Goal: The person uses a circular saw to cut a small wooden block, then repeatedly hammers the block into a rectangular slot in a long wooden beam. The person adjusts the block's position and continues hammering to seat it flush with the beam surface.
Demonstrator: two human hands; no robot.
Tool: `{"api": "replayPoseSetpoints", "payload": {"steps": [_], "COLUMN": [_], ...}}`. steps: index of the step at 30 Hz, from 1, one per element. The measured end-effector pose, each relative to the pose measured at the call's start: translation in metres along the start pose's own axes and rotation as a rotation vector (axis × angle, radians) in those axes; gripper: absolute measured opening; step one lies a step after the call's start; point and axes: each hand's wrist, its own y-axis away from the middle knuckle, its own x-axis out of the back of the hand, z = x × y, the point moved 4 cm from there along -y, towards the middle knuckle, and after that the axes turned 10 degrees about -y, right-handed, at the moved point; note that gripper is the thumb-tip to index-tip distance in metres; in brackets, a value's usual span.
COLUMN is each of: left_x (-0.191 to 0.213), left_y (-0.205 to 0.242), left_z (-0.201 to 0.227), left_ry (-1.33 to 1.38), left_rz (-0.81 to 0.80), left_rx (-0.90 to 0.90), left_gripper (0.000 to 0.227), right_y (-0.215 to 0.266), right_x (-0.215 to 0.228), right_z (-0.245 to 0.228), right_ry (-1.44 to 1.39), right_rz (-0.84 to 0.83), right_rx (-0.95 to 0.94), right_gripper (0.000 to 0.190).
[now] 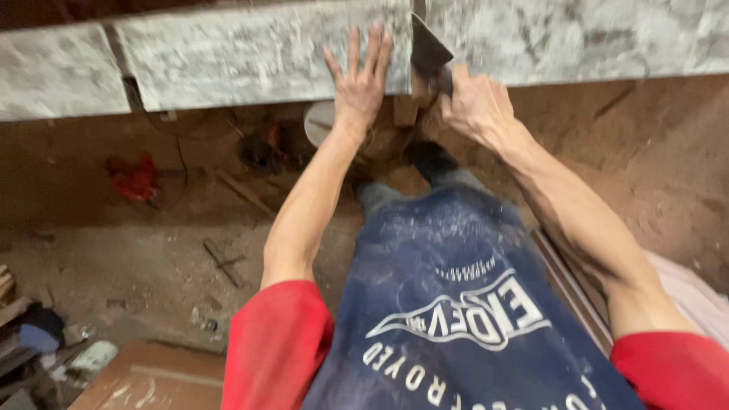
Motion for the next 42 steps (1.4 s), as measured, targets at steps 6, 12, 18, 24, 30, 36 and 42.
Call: {"api": "replayPoseSetpoints", "payload": {"steps": [6,12,18,24,30,36,42], "left_x": [-0.004,-0.008,0.019,0.041,0.05,0.03,0.02], "left_y": [0.0,-0.005,0.038,0.112,0.209,0.364,0.52], "left_z": [0.001,0.003,-0.025,-0.056,-0.059,-0.056,-0.031], "left_ry": [0.05,0.161,0.261,0.402,0.615,0.755,0.858], "left_rz": [0.154,0.082,0.03,0.214,0.19,-0.513,-0.753], "left_rx": [0.046,0.135,0.65,0.835,1.286,1.671,1.75], "left_gripper": [0.097,0.082,0.075,0.05,0.016,0.041,0.065], "right_y": [-0.003,-0.039,-0.11,-0.177,-0.176,-0.06,0.04], "right_x": [0.016,0.039,0.03,-0.043,-0.095,-0.098,-0.186], "right_z": [-0.017,-0.042,-0.088,-0.133,-0.131,-0.132,-0.173], "right_ry": [-0.13,-0.234,-0.294,0.142,0.212,0.066,-0.264], "right_rz": [0.077,-0.108,-0.211,-0.103,-0.011,0.356,-0.098], "right_rx": [-0.073,-0.024,0.173,0.574,0.63,0.722,0.41], "right_gripper": [0.046,0.042,0.045,0.042,0.045,0.019,0.018]}}
